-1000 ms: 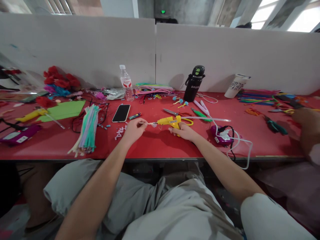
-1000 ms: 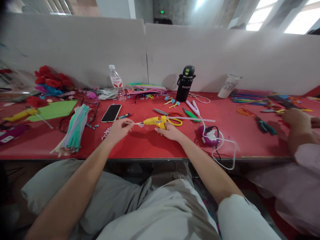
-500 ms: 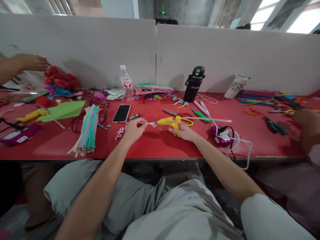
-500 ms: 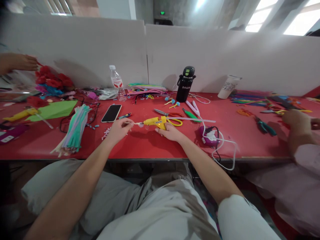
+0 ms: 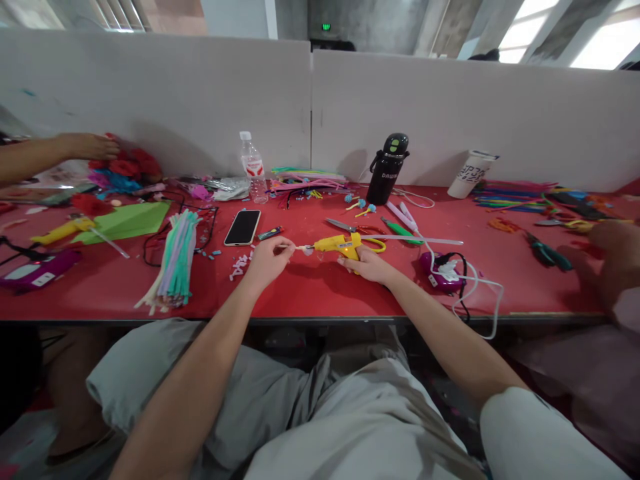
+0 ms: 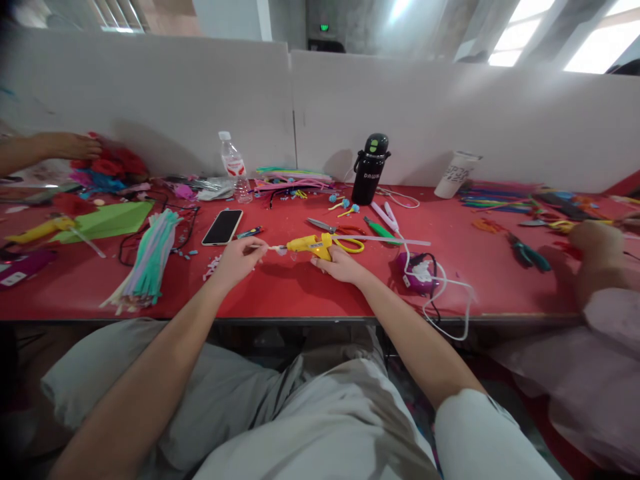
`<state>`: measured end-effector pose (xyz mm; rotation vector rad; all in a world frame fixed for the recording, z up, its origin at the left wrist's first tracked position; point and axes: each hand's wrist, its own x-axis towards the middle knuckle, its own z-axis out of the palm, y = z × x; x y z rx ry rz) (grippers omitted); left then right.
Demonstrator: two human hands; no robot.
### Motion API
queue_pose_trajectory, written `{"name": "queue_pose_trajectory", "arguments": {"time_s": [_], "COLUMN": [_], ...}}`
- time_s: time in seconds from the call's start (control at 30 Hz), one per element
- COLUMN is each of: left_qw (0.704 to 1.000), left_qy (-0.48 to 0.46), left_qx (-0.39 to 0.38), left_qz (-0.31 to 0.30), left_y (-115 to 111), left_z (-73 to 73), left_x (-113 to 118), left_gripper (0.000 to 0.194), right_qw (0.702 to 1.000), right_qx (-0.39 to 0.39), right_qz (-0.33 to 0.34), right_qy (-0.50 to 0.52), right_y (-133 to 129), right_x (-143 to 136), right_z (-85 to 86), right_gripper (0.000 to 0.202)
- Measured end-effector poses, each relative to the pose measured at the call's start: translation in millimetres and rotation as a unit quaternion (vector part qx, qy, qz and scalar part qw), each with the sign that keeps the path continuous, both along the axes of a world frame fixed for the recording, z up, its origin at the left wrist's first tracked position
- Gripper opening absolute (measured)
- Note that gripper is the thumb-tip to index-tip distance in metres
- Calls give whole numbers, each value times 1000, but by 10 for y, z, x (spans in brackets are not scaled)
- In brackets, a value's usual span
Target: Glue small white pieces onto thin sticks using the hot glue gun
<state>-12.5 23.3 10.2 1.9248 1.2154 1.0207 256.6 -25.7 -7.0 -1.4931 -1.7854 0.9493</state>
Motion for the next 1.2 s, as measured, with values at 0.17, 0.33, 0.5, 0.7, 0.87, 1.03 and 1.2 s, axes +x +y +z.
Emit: {"name": "queue_pose_trajectory", "arguments": {"time_s": [0.17,0.33,0.5,0.7,0.87,1.03,1.2], "left_qw": [1000,1000,1000,1000,1000,1000,998], "left_qy": [3,4,7,16,10,8,-20], "left_qx": [3,5,5,5,-2,-12,1], "left_qz": [1,0,0,5,11,18,57], "left_y": [-7,7,15,5,19,23,27], "left_z": [6,-7,-27,-15,-12,-1,56], "left_x": [-1,-9,-12,-10,-15,-15,-59], "left_gripper": [16,15,17,16,16,17,21], "right_qw": [1000,1000,999,999,998,998,1000], "right_qx": [1,-2,-6,-16,-22,-17,-15], "right_qz": [-2,-4,9,9,7,17,-12], "right_qy": [19,19,34,50,54,60,9], "right_y": [-1,8,7,21,33,28,-1], "right_x": [-6,1,-7,6,11,7,30], "right_z": [0,-21,-13,-33,-53,-58,-23], "right_gripper": [27,24,20,20,21,22,29]}}
